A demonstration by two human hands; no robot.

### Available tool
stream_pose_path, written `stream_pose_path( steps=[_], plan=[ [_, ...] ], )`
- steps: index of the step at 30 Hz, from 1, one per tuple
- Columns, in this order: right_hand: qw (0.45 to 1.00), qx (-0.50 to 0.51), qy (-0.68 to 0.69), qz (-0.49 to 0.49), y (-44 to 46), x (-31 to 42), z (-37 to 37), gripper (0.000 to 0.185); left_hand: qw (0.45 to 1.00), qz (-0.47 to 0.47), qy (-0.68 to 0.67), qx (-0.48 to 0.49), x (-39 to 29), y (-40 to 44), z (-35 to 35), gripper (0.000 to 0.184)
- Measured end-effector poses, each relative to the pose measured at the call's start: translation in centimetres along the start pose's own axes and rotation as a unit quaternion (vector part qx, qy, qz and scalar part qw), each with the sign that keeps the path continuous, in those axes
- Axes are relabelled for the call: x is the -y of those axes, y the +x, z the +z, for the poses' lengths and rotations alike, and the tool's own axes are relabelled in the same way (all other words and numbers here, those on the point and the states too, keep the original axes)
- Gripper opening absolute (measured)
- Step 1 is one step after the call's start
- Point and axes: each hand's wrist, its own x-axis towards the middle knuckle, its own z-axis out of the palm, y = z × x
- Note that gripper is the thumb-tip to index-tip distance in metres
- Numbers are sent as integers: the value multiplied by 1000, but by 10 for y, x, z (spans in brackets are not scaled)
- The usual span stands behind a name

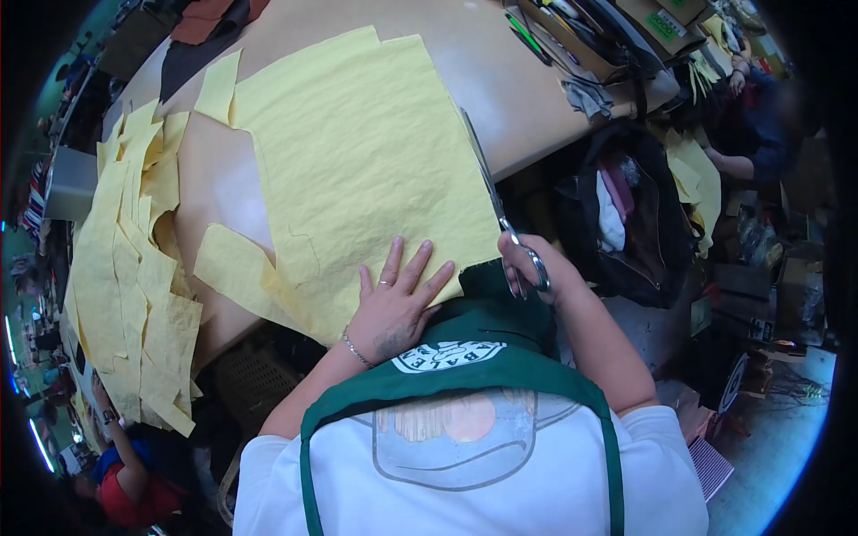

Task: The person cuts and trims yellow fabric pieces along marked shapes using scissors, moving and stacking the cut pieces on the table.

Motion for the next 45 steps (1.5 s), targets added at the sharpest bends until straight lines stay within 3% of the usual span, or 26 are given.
stream_pose_path(
  steps=[7,19,28,31,43,45],
  plan=[
    [999,-22,-39,-24,6,12,1,77,1000,16,0,1,1,-6,0,62],
    [995,-76,-58,-2,-4,6,11,64,1000,26,-7,7,3,-6,2,62],
    [997,-64,-8,-36,13,23,8,75,999,49,-15,15,4,-9,1,63],
    [999,-30,-34,-7,17,31,2,81,998,53,-16,17,4,-11,1,64],
    [983,-138,-105,-54,27,1,9,73,997,64,-31,15,6,-14,2,64],
    [991,-109,-76,-26,26,2,9,74,997,67,-31,14,6,-14,2,64]
  ],
)
